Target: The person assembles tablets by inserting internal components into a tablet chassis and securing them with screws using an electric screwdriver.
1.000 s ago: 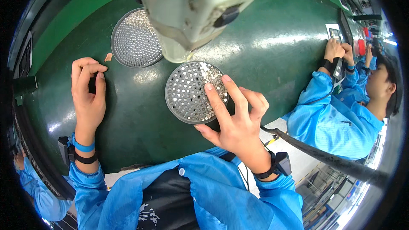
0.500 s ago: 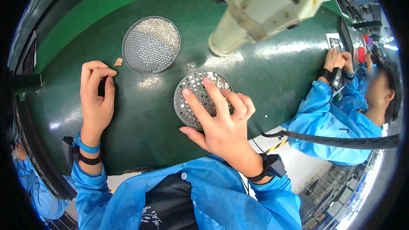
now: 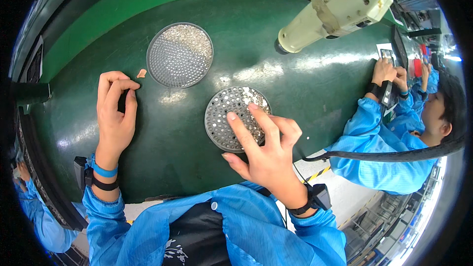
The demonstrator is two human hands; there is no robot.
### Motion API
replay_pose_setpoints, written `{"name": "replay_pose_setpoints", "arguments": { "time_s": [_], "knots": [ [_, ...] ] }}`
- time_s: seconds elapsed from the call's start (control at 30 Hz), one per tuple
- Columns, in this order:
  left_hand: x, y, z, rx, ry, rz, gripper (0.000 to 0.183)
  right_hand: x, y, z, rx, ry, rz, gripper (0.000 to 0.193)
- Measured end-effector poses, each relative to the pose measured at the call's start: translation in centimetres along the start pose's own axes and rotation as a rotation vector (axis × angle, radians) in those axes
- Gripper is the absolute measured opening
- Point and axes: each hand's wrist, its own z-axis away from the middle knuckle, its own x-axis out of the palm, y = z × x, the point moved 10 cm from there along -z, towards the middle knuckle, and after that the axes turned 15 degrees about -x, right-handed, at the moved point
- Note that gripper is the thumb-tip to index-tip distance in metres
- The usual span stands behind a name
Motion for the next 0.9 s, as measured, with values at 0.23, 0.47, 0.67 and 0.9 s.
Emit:
{"name": "replay_pose_setpoints", "arguments": {
  "time_s": [0.23, 0.47, 0.67, 0.9],
  "knots": [
    [-0.1, 0.0, -0.1, -0.018, -0.005, -0.002, 0.022, -0.2, -0.5, -0.3, -0.01, 0.012, 0.012, 0.057],
    [-0.3, 0.0, 0.0, 0.008, -0.007, -0.007, 0.023, -1.0, 0.3, 1.2, 0.021, 0.039, 0.087, 0.05],
    [-0.3, 0.3, 0.0, 0.04, 0.002, -0.025, 0.023, -0.2, -0.8, 0.0, 0.028, 0.042, 0.011, 0.055],
    [-0.1, -0.2, 0.1, -0.003, -0.009, -0.002, 0.022, 0.6, -0.4, -0.8, 0.081, -0.005, -0.023, 0.06]
  ]
}}
